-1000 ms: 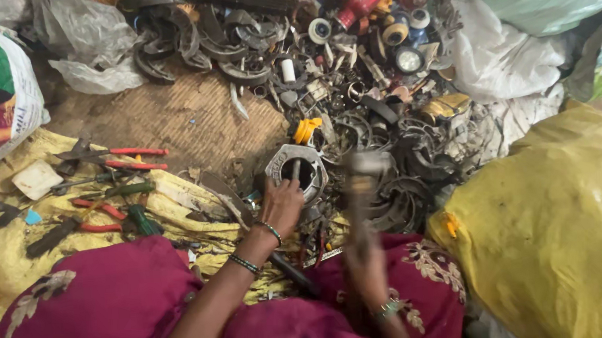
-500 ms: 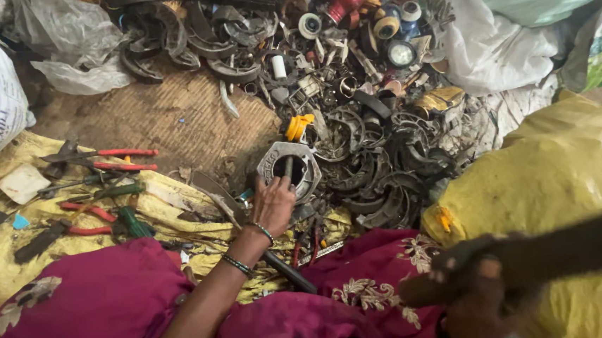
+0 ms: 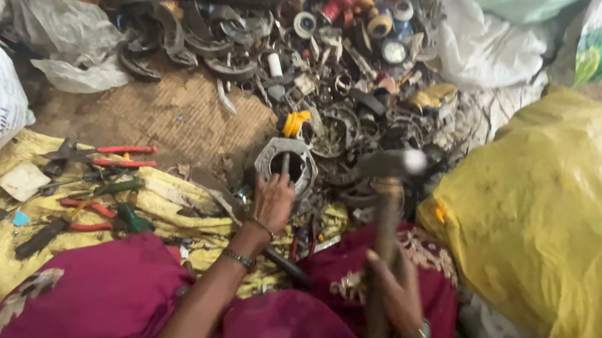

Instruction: The person sits on the floor and uses a hammer and metal rod to repeatedly strike a metal part held in a vise. They adjust the part and continue striking it throughout the clip.

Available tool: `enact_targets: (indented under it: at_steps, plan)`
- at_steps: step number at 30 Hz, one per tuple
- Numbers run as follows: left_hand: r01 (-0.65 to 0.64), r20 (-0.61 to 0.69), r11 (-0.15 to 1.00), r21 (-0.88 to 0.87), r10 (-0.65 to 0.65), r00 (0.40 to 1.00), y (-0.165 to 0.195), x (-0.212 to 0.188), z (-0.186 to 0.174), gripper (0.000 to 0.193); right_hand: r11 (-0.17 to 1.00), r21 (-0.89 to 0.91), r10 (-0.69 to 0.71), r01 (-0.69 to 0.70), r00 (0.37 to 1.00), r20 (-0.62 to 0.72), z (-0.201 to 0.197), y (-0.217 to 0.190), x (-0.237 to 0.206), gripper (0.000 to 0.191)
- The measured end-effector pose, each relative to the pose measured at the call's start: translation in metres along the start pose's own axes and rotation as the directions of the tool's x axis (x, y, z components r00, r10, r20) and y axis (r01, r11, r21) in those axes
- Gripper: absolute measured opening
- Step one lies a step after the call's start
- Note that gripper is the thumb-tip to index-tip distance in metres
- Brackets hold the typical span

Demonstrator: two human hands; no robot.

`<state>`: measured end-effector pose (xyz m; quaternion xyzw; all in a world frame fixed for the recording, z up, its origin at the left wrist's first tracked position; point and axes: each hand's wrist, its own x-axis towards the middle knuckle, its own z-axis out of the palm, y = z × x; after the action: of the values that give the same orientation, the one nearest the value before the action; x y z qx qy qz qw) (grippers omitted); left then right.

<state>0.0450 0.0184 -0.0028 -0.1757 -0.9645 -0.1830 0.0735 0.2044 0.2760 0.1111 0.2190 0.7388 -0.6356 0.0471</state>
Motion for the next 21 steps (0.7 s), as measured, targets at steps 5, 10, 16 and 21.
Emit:
enact_targets:
  at_steps: [5, 10, 16, 21]
  plan:
    - [-0.022, -0.04, 0.999, -0.029, 0.021, 0.999, 0.001, 0.0, -0.008, 0.011, 0.768, 0.333, -0.499, 0.547, 0.837, -0.223, -0.022, -0.091, -0.028, 0.041]
    - [-0.014, -0.06, 0.998, -0.057, 0.011, 0.998, 0.001, -0.001, 0.0, 0.012, 0.715, 0.273, -0.619, 0.643, 0.765, -0.181, -0.019, -0.085, -0.039, 0.021]
    - [-0.025, -0.122, 1.0, -0.013, 0.023, 0.992, -0.004, 0.002, 0.005, 0.01, 0.815, -0.519, -0.174, 0.256, 0.964, 0.203, 0.059, 0.055, 0.032, 0.047]
    - [-0.029, -0.087, 0.999, 0.018, 0.03, 0.996, -0.011, 0.002, -0.005, 0.013, 0.975, -0.22, 0.004, 0.01, 0.998, 0.06, 0.028, 0.017, 0.013, 0.044]
